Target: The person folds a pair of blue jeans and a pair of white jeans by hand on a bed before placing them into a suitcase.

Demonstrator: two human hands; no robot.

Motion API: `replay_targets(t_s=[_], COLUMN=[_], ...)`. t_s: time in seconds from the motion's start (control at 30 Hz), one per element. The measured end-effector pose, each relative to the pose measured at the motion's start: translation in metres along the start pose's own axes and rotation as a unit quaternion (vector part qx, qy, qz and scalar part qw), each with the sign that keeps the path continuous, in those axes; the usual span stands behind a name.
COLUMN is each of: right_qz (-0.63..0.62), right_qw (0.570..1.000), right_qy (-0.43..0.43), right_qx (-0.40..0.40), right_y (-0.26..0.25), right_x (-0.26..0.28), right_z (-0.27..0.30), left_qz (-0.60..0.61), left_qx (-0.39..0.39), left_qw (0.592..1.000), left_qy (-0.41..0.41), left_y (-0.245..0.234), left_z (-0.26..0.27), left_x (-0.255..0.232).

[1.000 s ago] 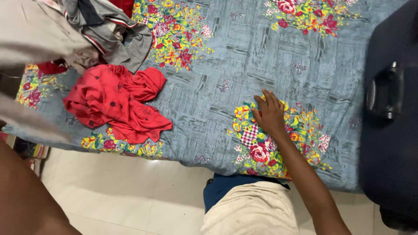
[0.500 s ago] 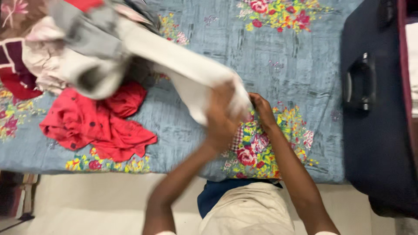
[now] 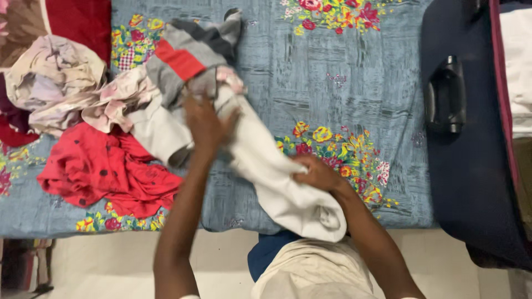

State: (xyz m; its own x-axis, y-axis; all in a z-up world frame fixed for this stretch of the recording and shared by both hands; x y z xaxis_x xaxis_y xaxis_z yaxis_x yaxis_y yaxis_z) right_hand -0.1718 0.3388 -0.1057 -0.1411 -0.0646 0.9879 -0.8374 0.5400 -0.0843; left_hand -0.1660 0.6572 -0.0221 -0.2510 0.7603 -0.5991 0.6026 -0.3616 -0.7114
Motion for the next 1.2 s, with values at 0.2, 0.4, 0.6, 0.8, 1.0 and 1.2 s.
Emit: replay_targets(t_s=[0.2, 0.4, 0.6, 0.8, 1.0, 1.2], right_qz=[0.118, 0.032, 0.073, 0.124, 0.357, 0.428], right_qw=[0.978, 0.994, 0.977, 0.897, 0.821, 0.833], right_qy=[-0.132, -0.104, -0.076, -0.231, -0.235, -0.162], right_qx=[0.110, 0.019, -0.185, -0.356, -0.379, -0.311], right_y=[0.011, -0.001, -0.038, -0.076, -0.154, -0.119], right_x=[0.052, 0.044, 0.083, 0.149, 0.184, 0.093], right_z=[0.001, 0.020, 0.015, -0.024, -0.001, -0.033], left_qz=[-0.214, -0.206, -0.217, -0.304, -0.322, -0.454], left_qx=[0.242, 0.183, -0.041, -0.070, 0.068, -0.020], left_qw=[0.932, 0.956, 0.970, 0.897, 0.832, 0.849], left_qy=[-0.165, -0.102, -0.107, -0.314, -0.447, -0.271], left_y=[0.019, 0.023, -0.048, -0.167, -0.229, -0.159], left_z=[-0.094, -0.101, -0.154, -0.146, -0.123, -0.080], left_x=[-0.015, 0.038, 0.169, 0.316, 0.386, 0.330])
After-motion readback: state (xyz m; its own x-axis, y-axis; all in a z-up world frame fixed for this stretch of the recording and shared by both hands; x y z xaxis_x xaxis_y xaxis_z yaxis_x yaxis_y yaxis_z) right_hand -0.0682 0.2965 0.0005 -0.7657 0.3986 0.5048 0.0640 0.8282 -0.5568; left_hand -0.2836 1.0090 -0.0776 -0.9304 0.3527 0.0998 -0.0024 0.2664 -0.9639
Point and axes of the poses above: each hand's wrist, its own z-axis away from the middle knuckle, its own y-axis out of the palm, x = y × z, the point moved 1 cm from there along -z, towards the middle knuckle, and after that the axes turned 15 degrees about -y, right-handed, at the moved point
